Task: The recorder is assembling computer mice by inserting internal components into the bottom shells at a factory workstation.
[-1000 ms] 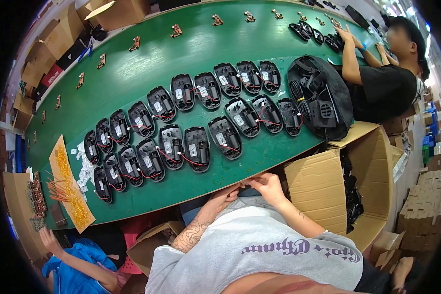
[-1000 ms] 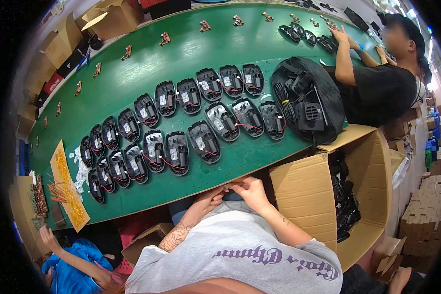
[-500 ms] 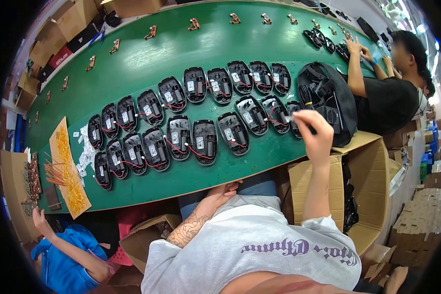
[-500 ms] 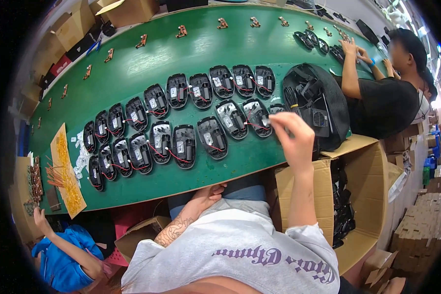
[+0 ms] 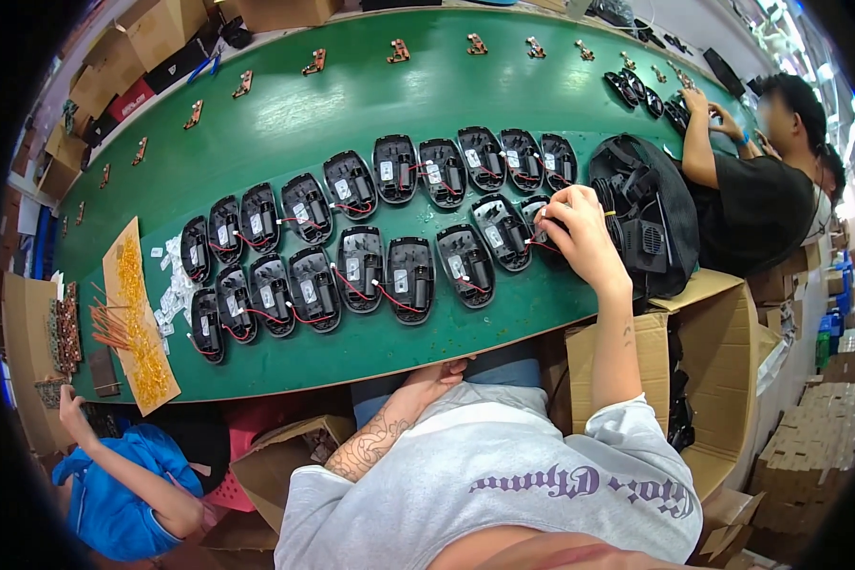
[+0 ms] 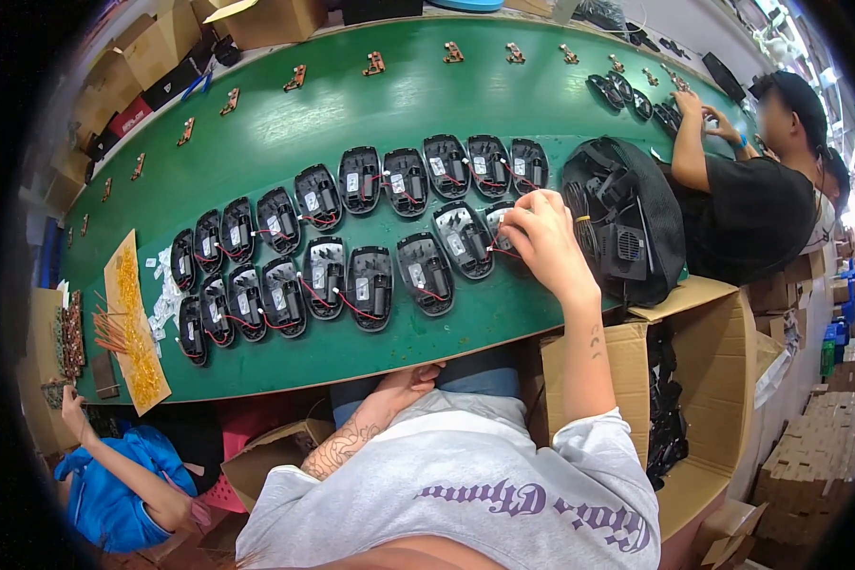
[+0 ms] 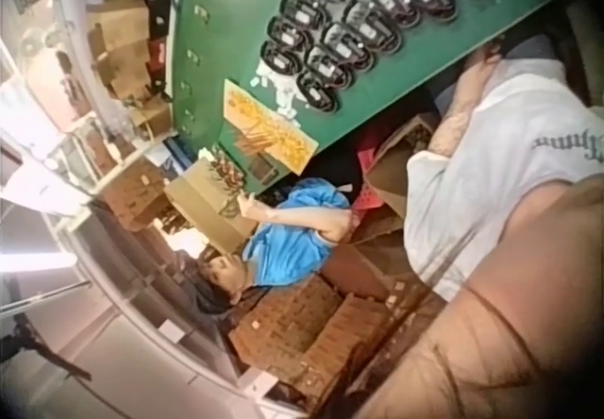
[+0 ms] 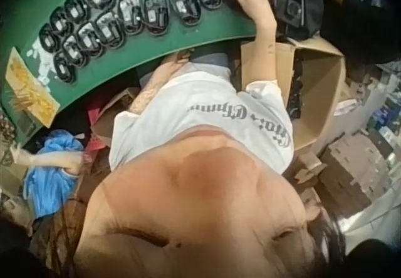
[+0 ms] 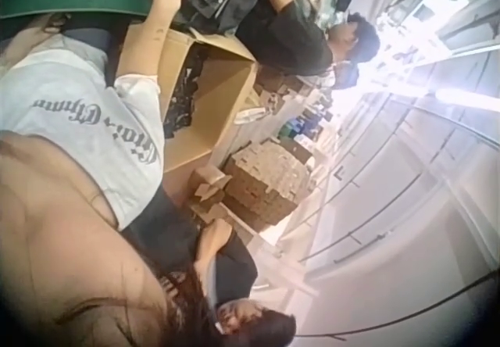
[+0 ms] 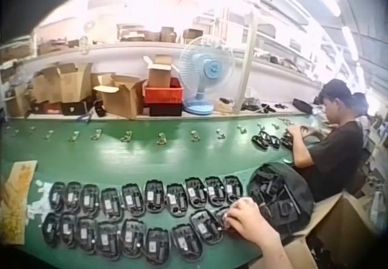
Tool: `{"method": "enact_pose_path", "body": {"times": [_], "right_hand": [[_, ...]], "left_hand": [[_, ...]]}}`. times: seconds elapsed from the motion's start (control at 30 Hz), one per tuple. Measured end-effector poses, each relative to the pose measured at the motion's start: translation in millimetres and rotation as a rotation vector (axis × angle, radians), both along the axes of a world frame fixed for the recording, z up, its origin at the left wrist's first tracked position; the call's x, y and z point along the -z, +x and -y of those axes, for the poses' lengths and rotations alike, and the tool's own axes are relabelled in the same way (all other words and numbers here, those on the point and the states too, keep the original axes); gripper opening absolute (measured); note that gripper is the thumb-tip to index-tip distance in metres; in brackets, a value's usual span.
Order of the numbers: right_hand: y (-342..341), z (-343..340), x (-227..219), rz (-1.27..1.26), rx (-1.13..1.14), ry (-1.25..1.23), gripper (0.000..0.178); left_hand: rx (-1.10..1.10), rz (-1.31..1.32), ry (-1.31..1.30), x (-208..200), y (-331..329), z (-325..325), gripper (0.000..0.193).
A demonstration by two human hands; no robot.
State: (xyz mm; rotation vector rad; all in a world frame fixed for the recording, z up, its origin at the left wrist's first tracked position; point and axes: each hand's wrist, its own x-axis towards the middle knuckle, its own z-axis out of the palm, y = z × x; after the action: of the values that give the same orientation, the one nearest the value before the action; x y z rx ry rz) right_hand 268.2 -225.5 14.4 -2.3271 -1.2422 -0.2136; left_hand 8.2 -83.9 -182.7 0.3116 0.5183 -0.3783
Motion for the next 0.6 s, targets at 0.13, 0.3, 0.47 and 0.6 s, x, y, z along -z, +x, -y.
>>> {"method": "enact_pose_path", "body": {"times": [0.13, 0.3, 0.47, 0.6], "right_hand": [[-3, 3, -1, 0.012, 0.033, -0.043, 0.009], [-13, 6, -5, 0.031, 0.041, -0.026, 0.01], [-17, 5, -5, 0.144, 0.062, -0.043, 0.014], [-39, 6, -11, 0.305, 0.087, 0.313, 0.016]], "left_hand": [[-0.025, -0.015, -0.014, -2, 1, 1, 0.013], [-0.031, 0.001, -0.032, 1, 0, 2, 0.015], [0.002, 0.041, -0.029, 14, -3, 0, 0.019], [0.05, -0.009, -0.007, 0, -4, -2, 0.023]]}}
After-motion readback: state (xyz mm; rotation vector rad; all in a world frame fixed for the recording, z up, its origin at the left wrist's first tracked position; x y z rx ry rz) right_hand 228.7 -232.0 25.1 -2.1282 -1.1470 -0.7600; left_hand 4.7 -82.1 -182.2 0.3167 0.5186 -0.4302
